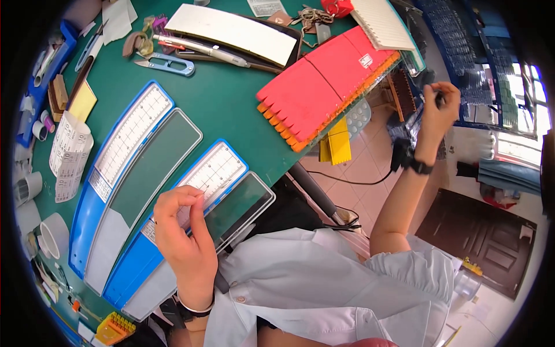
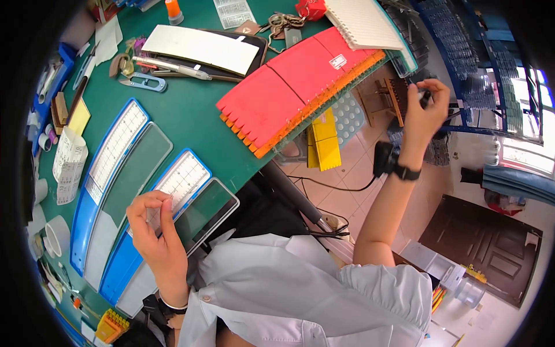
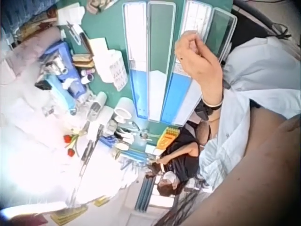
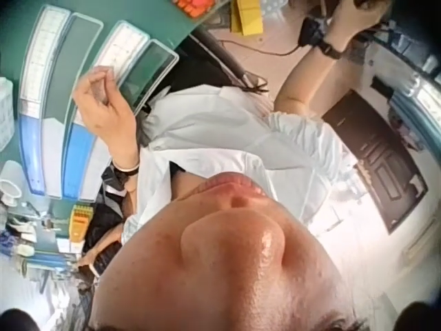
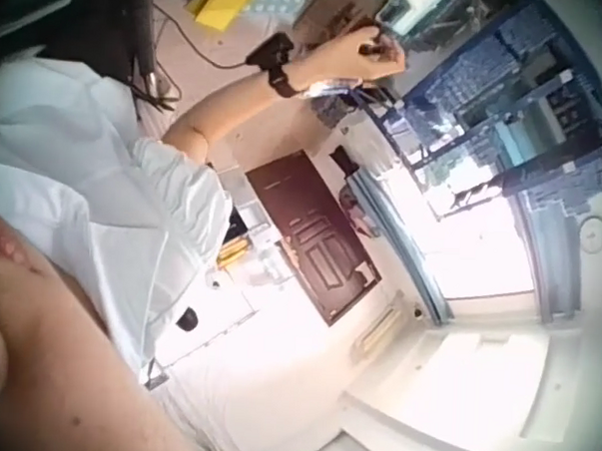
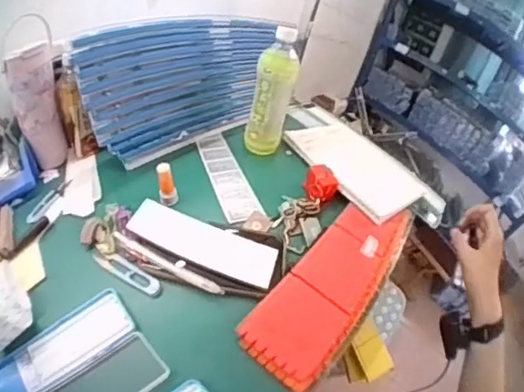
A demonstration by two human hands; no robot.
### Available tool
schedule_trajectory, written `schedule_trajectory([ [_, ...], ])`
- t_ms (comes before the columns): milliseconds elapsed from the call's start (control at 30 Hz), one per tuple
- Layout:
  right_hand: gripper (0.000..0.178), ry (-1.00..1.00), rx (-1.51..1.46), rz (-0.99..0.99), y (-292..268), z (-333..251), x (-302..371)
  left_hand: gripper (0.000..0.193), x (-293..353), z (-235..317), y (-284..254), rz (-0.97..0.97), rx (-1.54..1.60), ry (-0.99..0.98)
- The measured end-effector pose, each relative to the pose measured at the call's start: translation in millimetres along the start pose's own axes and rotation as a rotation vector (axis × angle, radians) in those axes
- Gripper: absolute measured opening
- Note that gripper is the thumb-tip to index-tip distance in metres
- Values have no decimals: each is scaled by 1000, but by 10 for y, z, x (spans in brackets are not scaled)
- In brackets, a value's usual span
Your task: Assemble small components by inserting wires into plastic housings using pliers at an assembly station.
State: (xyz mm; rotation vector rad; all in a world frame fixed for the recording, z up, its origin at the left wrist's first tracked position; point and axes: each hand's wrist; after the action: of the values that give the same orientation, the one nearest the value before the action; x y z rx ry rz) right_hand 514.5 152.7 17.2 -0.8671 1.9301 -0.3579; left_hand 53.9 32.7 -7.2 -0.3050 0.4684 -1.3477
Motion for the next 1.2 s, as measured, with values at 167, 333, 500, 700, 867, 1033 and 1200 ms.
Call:
schedule_trajectory([
  [167, 60, -259, 429, -43, 212, 853, -207, 13, -61, 22, -16, -32, 33, 165],
  [333, 44, -266, 428, -123, 397, 1038, -292, 11, -20, 143, -43, -81, 50, 102],
  [500, 36, -322, 332, -50, 374, 919, -299, 11, 11, 87, 30, -87, 124, 25],
  [700, 39, -378, 311, -13, 296, 614, -256, 8, -23, 68, 27, -124, 224, -56],
  [867, 31, -350, 352, -1, 272, 242, -185, 8, -12, 69, 36, -138, 250, -47],
  [1033, 27, -345, 411, -34, 298, -69, -10, 8, 8, 65, 42, -142, 246, -30],
  [1200, 34, -347, 359, -140, 361, -148, 186, 9, 25, 12, 23, -148, 180, 1],
])
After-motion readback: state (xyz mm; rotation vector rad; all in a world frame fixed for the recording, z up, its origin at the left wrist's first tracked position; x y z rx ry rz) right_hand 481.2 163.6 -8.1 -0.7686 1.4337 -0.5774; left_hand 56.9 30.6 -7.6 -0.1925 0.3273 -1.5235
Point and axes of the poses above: each hand's wrist, its own x-axis away from the middle knuckle, its own y-axis out of the palm, z = x × y, and after that the axes turned 1 degree about -y, right-handed
